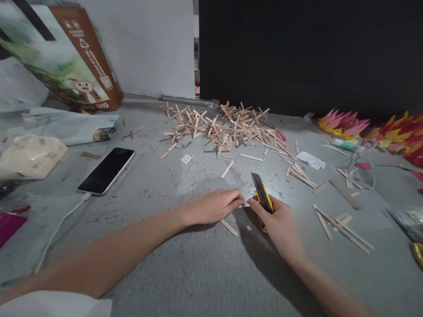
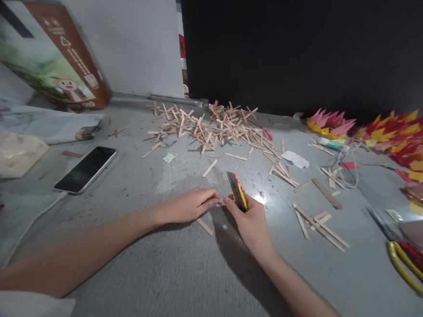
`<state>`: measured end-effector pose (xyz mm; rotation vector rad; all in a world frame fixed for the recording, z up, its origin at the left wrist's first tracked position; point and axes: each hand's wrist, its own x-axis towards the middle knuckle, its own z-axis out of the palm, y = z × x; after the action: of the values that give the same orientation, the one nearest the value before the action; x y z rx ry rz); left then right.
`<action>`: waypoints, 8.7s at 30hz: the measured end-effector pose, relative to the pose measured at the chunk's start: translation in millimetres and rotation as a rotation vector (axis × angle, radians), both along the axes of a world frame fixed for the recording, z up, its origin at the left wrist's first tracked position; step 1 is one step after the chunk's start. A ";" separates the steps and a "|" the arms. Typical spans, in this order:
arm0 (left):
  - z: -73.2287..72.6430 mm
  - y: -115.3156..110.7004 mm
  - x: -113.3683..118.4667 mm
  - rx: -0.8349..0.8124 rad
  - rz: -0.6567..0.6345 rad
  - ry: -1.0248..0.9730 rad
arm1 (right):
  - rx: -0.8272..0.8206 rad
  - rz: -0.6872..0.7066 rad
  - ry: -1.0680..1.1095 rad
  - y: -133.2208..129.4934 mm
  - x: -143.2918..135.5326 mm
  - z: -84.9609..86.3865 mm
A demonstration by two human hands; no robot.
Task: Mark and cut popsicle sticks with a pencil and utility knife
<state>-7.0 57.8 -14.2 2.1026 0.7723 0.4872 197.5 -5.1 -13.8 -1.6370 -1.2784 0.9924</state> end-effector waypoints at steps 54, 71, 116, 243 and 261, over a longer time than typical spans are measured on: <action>-27.1 19.0 6.2 -0.412 0.362 -0.440 | 0.436 0.319 -0.228 82.9 -22.8 -17.8; -24.8 19.5 4.2 -0.444 0.350 -0.421 | 0.461 0.313 -0.299 82.9 -25.4 -24.1; -19.8 19.4 5.9 -0.521 0.371 -0.484 | 0.390 0.418 -0.435 86.7 -20.1 -23.7; -24.9 32.9 -10.5 -0.454 0.394 -0.617 | 0.646 0.538 -0.526 68.0 -2.4 -32.2; -26.0 32.4 -9.2 -0.451 0.394 -0.581 | 0.600 0.492 -0.595 61.8 -9.4 -27.0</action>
<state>-16.2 90.3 -40.2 1.2943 0.8469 0.9800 188.1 56.7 -40.7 -1.1849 -2.1964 0.2959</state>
